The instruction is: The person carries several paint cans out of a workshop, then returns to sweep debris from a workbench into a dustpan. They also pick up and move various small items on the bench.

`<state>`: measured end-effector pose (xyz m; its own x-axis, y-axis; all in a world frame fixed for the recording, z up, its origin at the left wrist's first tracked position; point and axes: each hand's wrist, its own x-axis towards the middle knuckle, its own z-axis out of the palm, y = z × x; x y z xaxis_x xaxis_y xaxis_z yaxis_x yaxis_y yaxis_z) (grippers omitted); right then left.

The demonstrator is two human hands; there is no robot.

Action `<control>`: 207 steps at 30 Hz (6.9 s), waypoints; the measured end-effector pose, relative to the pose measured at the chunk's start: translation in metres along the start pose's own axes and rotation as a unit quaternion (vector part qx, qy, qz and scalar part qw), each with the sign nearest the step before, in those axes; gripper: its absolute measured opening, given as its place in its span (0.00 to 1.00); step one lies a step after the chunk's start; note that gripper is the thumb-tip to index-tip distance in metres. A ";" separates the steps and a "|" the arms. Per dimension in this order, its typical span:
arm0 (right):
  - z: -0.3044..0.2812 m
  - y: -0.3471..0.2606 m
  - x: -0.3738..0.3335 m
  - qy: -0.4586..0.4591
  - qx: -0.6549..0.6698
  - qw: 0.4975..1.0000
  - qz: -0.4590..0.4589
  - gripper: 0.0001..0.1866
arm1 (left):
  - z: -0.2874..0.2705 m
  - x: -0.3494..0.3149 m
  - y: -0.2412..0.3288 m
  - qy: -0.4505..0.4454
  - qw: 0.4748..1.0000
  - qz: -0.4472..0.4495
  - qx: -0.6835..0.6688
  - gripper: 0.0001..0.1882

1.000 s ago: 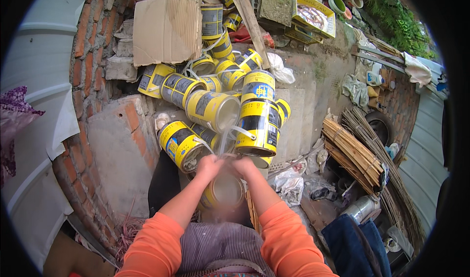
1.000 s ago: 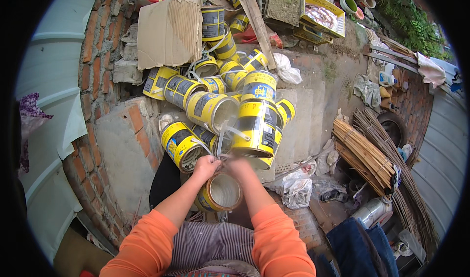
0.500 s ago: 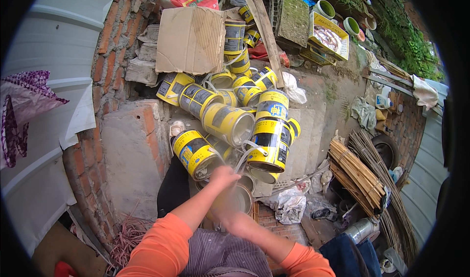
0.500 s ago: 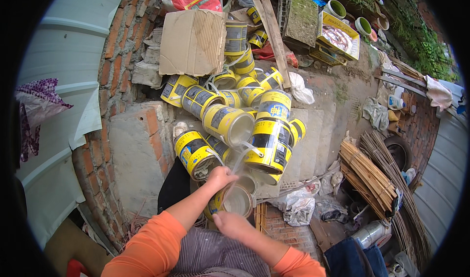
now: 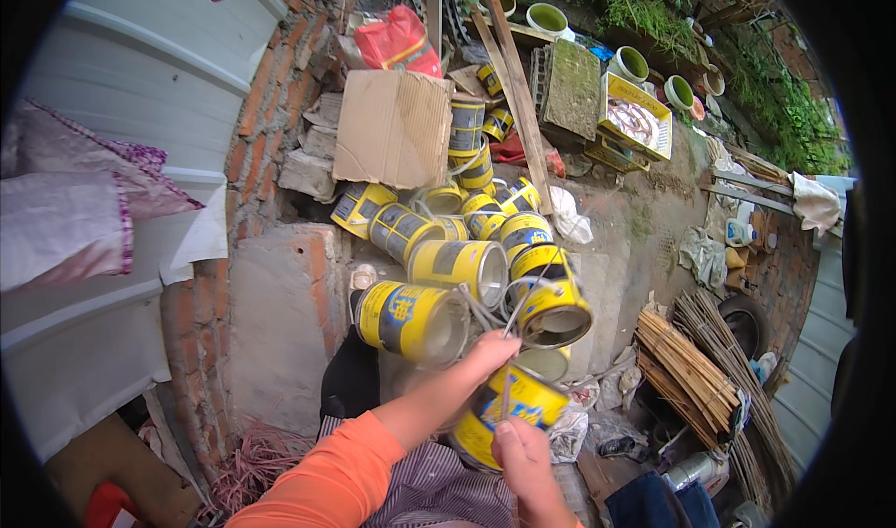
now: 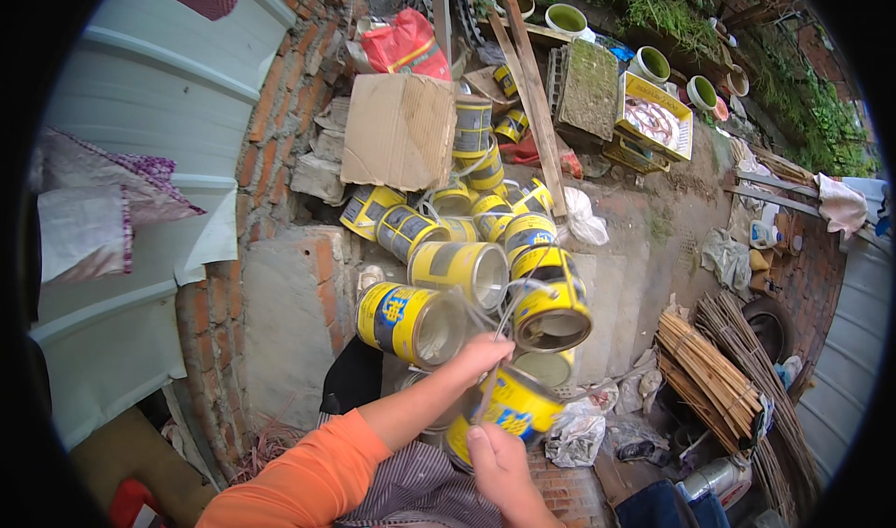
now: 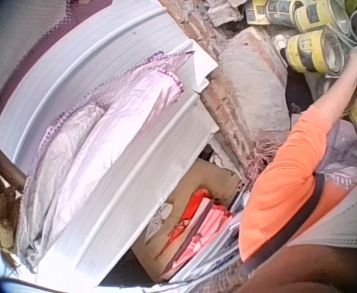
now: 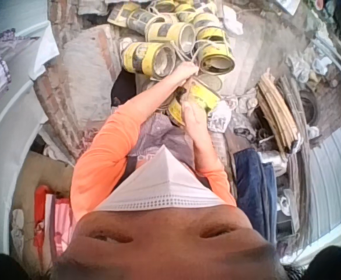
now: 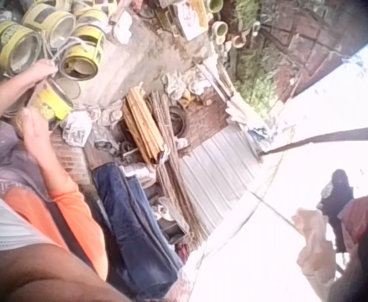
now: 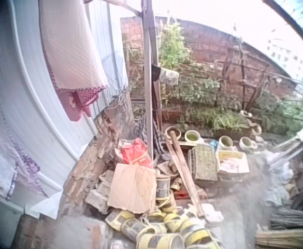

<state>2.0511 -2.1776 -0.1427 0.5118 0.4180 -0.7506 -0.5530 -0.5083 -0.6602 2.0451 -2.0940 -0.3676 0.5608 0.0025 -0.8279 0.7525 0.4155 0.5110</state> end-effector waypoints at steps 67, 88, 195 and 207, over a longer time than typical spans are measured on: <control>0.283 -0.168 -0.153 -0.404 -0.657 0.616 -0.163 0.17 | 0.018 -0.484 -0.375 0.475 0.782 -0.256 -0.313 0.21; 0.582 -0.219 -0.303 -0.545 -0.643 0.470 -0.262 0.13 | -0.141 -0.603 -0.350 0.501 0.592 0.025 -0.631 0.11; 1.721 -0.463 0.342 -0.410 -0.649 0.630 -0.120 0.10 | -1.371 -1.002 -0.288 0.227 0.810 -0.508 -0.184 0.19; 1.915 -0.475 0.300 -0.430 -0.768 0.453 -0.143 0.10 | -1.367 -0.883 -0.232 0.523 0.558 -0.273 -0.583 0.18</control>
<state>1.2080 -0.3685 -0.1103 -0.3916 0.4358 -0.8104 0.9026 0.0108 -0.4304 0.9030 -0.9494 -0.0712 -0.6110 -0.1375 -0.7796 -0.3652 0.9227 0.1235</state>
